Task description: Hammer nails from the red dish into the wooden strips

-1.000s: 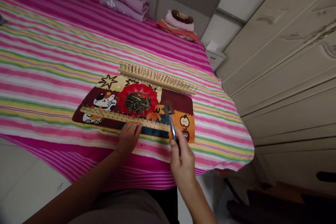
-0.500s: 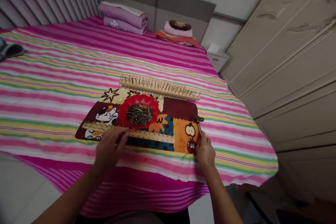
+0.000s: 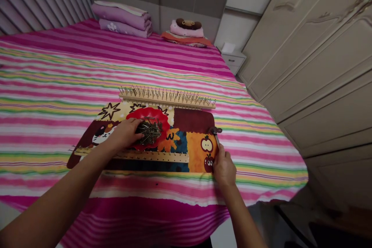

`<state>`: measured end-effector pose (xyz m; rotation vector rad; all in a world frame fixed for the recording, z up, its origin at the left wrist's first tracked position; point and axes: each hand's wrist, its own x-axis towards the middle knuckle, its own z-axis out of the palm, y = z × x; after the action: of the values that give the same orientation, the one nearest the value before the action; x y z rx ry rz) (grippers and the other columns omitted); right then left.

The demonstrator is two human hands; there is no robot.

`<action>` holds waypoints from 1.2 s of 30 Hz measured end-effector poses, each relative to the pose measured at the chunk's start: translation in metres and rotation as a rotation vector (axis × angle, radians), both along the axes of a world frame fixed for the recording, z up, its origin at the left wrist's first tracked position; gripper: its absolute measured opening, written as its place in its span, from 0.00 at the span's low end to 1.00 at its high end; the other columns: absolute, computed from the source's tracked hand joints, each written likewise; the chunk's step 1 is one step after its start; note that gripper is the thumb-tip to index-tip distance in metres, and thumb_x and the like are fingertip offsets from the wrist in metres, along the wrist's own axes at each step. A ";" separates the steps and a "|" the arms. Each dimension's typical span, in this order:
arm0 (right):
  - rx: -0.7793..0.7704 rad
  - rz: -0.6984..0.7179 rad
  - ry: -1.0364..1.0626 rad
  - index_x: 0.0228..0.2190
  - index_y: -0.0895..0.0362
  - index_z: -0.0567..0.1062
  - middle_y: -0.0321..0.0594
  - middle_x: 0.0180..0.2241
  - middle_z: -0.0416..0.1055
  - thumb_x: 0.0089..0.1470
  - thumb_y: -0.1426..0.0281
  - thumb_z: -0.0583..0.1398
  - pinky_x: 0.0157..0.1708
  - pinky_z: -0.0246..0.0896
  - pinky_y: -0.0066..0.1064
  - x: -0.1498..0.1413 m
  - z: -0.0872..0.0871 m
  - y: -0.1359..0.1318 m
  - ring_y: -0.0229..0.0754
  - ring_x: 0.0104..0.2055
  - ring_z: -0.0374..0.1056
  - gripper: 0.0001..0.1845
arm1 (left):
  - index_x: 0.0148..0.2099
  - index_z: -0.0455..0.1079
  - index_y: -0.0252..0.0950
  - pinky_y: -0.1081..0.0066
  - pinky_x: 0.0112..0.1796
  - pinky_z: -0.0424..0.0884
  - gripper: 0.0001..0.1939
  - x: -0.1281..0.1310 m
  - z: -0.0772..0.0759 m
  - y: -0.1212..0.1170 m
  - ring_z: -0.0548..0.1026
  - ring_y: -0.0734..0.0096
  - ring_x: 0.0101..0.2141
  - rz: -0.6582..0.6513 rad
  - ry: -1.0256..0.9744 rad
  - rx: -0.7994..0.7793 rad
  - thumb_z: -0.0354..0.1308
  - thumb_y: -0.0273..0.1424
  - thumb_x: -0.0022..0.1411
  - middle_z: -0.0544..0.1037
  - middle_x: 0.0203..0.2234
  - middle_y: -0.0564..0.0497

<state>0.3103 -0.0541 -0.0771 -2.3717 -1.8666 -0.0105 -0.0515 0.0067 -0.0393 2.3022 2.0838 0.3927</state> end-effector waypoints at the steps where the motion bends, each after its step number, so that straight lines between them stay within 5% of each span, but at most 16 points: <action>1: -0.002 0.000 -0.003 0.58 0.58 0.60 0.45 0.38 0.69 0.63 0.70 0.47 0.20 0.39 0.27 0.000 -0.001 0.000 0.35 0.24 0.59 0.23 | 0.43 0.72 0.37 0.59 0.41 0.69 0.20 -0.001 -0.001 0.003 0.74 0.52 0.38 0.003 0.007 -0.012 0.64 0.34 0.44 0.76 0.37 0.42; 7: -0.018 0.004 0.001 0.59 0.57 0.59 0.44 0.37 0.68 0.63 0.69 0.48 0.20 0.40 0.28 0.001 -0.002 0.000 0.36 0.25 0.60 0.23 | 0.38 0.72 0.38 0.65 0.38 0.71 0.14 -0.002 -0.009 0.008 0.74 0.60 0.34 -0.019 -0.016 -0.027 0.61 0.30 0.45 0.74 0.33 0.46; 13: -0.027 0.012 -0.023 0.59 0.58 0.60 0.46 0.37 0.68 0.63 0.70 0.47 0.20 0.40 0.28 0.001 0.000 0.000 0.37 0.26 0.62 0.23 | 0.33 0.72 0.36 0.67 0.33 0.71 0.10 0.012 0.002 0.017 0.74 0.62 0.30 0.119 -0.078 -0.021 0.59 0.25 0.43 0.74 0.31 0.46; 17: -0.028 0.009 -0.028 0.58 0.58 0.60 0.45 0.37 0.68 0.63 0.70 0.48 0.21 0.41 0.28 -0.001 0.002 0.000 0.38 0.26 0.63 0.23 | 0.29 0.71 0.38 0.69 0.30 0.70 0.07 0.018 0.019 0.035 0.73 0.68 0.25 0.229 -0.371 -0.207 0.59 0.23 0.44 0.72 0.21 0.53; 21: -0.032 0.009 -0.034 0.59 0.58 0.60 0.45 0.37 0.68 0.63 0.70 0.48 0.20 0.40 0.28 -0.001 0.002 0.000 0.38 0.26 0.63 0.23 | 0.29 0.70 0.35 0.71 0.27 0.71 0.07 0.024 0.026 0.053 0.71 0.74 0.21 0.329 -0.775 -0.348 0.59 0.20 0.46 0.74 0.24 0.53; 27: -0.026 0.022 -0.046 0.58 0.58 0.60 0.45 0.38 0.68 0.62 0.69 0.50 0.20 0.40 0.29 0.000 0.000 -0.001 0.38 0.26 0.63 0.24 | 0.38 0.72 0.33 0.69 0.30 0.74 0.11 0.022 0.034 0.062 0.74 0.74 0.26 0.243 -1.134 -0.331 0.58 0.20 0.51 0.76 0.26 0.50; 30: -0.028 0.026 -0.048 0.58 0.58 0.59 0.45 0.37 0.68 0.62 0.68 0.50 0.20 0.40 0.29 0.000 0.000 -0.002 0.38 0.26 0.62 0.24 | 0.39 0.72 0.33 0.70 0.30 0.73 0.11 0.009 0.042 0.054 0.73 0.73 0.27 0.248 -1.013 -0.292 0.57 0.22 0.51 0.77 0.28 0.49; 36: -0.040 0.023 -0.048 0.59 0.57 0.58 0.45 0.38 0.67 0.62 0.68 0.51 0.21 0.41 0.28 0.000 0.000 -0.001 0.38 0.27 0.63 0.25 | 0.26 0.71 0.36 0.69 0.32 0.67 0.02 -0.003 0.045 0.031 0.72 0.69 0.27 0.154 -0.347 -0.407 0.57 0.28 0.48 0.74 0.22 0.52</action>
<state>0.3105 -0.0555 -0.0768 -2.3963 -1.9332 -0.0283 -0.0546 0.0379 0.0061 1.7195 1.9535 0.3073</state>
